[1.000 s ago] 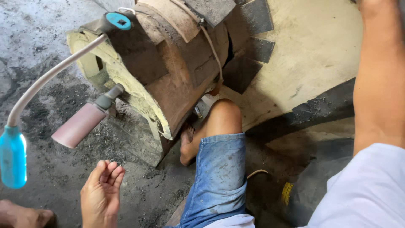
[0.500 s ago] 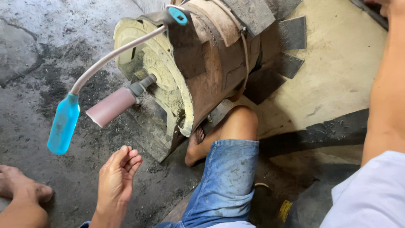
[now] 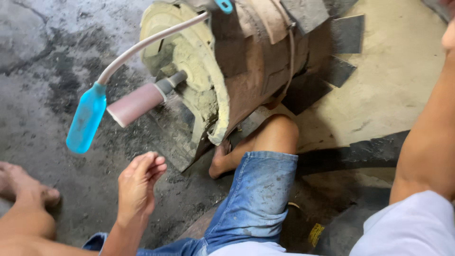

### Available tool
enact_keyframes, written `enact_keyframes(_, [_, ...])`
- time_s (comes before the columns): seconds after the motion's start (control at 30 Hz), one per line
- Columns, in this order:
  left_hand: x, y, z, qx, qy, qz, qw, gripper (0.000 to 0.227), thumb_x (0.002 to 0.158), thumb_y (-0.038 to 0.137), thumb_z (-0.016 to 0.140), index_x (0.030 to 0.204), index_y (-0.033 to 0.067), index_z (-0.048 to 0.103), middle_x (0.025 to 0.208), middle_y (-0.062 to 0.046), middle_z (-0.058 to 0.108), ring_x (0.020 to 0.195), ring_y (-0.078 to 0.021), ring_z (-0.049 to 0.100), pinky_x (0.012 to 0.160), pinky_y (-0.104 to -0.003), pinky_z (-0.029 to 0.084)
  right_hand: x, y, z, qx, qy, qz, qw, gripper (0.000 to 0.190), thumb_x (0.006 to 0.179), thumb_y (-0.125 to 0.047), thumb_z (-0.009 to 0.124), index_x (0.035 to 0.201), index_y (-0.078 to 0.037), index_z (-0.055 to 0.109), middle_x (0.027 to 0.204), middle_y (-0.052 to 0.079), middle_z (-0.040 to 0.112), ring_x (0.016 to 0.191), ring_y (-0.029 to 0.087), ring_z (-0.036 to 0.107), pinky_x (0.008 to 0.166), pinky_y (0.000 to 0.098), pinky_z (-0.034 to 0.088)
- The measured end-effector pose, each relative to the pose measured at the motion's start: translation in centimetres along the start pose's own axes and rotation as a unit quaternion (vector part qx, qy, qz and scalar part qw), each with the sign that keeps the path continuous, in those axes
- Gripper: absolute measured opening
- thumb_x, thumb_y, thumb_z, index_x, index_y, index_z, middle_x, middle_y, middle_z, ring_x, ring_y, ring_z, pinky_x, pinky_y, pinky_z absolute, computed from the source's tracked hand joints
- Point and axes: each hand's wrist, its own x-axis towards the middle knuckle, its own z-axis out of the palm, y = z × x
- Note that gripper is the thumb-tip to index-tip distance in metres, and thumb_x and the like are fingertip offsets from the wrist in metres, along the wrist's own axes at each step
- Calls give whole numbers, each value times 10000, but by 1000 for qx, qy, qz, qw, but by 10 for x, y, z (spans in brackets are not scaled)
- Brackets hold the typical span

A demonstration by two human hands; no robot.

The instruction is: The person sits on the floor and uses a rotating grinding wheel to smooth the edges of a small grey stone. They hold the stone with both hands and repeatedly press it against the spinning wheel, rotating the stone to grind different sides.

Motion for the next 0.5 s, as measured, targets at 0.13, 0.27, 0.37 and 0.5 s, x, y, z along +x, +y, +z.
enact_keyframes(0.13, [-14,-2,9,194,-78,167,964,134,917,163,746,965,49,794,801,-42,760,752,-92,684,769,-230,575,-226,-298,270,137,-109,53,983,203,1053,-231,745,1177,-116,633,936,15,594,699,125,606,651,290,644])
enact_keyframes(0.27, [-27,-5,16,127,-134,125,975,228,895,168,734,1018,-16,792,921,-126,811,847,-147,768,841,-253,661,-325,-308,395,112,-174,118,971,231,918,-90,817,1043,-34,632,841,105,708,759,188,764,676,232,617])
enact_keyframes(0.37, [-18,-15,11,-37,-135,127,982,281,960,169,729,1200,24,747,1058,-187,787,927,-186,768,870,-302,636,-364,-294,453,35,-172,-243,954,183,777,-27,945,883,-32,796,934,125,761,850,293,759,784,374,623])
enact_keyframes(0.5, [13,-20,-7,-68,-50,135,987,308,939,101,749,1235,18,741,1013,-138,789,916,-127,723,879,-300,632,-376,-306,486,68,-234,-271,931,188,849,84,759,1011,-5,795,1060,171,762,976,345,758,854,412,626])
